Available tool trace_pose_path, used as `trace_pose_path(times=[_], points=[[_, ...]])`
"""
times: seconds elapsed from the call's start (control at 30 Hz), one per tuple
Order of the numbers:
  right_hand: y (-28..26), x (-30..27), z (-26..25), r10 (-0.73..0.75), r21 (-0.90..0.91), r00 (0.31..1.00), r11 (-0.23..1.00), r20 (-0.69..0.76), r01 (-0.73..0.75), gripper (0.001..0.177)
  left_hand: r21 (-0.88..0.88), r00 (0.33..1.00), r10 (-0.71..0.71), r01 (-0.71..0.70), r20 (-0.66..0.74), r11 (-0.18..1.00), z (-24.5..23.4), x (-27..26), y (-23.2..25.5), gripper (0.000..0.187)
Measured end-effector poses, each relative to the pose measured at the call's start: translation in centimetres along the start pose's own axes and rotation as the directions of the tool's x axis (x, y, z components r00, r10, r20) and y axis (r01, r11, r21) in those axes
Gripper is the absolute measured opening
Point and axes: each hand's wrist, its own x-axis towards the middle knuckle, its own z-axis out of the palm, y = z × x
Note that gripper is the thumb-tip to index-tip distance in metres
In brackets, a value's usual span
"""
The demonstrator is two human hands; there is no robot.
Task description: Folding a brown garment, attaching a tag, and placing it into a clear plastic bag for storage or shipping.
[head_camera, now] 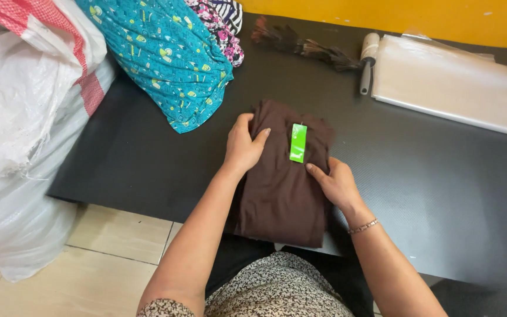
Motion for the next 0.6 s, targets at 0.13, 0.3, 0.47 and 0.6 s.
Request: trace_pose_path(times=[0.13, 0.3, 0.47, 0.6], points=[[4.4, 2.0, 0.3, 0.062, 0.198, 0.996, 0.979, -0.065, -0.048, 0.044, -0.08, 0.985, 0.172, -0.174, -0.025, 0.981, 1.1, 2.6, 1.3, 0.049], [2.7, -0.7, -3.1, -0.014, 0.351, 0.995, 0.935, -0.095, 0.046, 0.047, 0.257, 0.976, 0.214, -0.196, -0.041, 0.946, -0.8, 0.5, -0.8, 0.035], [3.4, -0.8, -2.1, -0.053, 0.294, 0.99, 0.951, -0.134, 0.091, 0.043, 0.437, 0.99, 0.015, -0.074, 0.139, 0.896, -3.8, -4.8, -1.6, 0.031], [1.0, -1.0, -1.3, -0.005, 0.187, 0.993, 0.982, -0.116, 0.027, 0.048, 0.431, 0.981, -0.124, 0.048, 0.15, 0.901, -4.9, -6.3, -1.0, 0.048]])
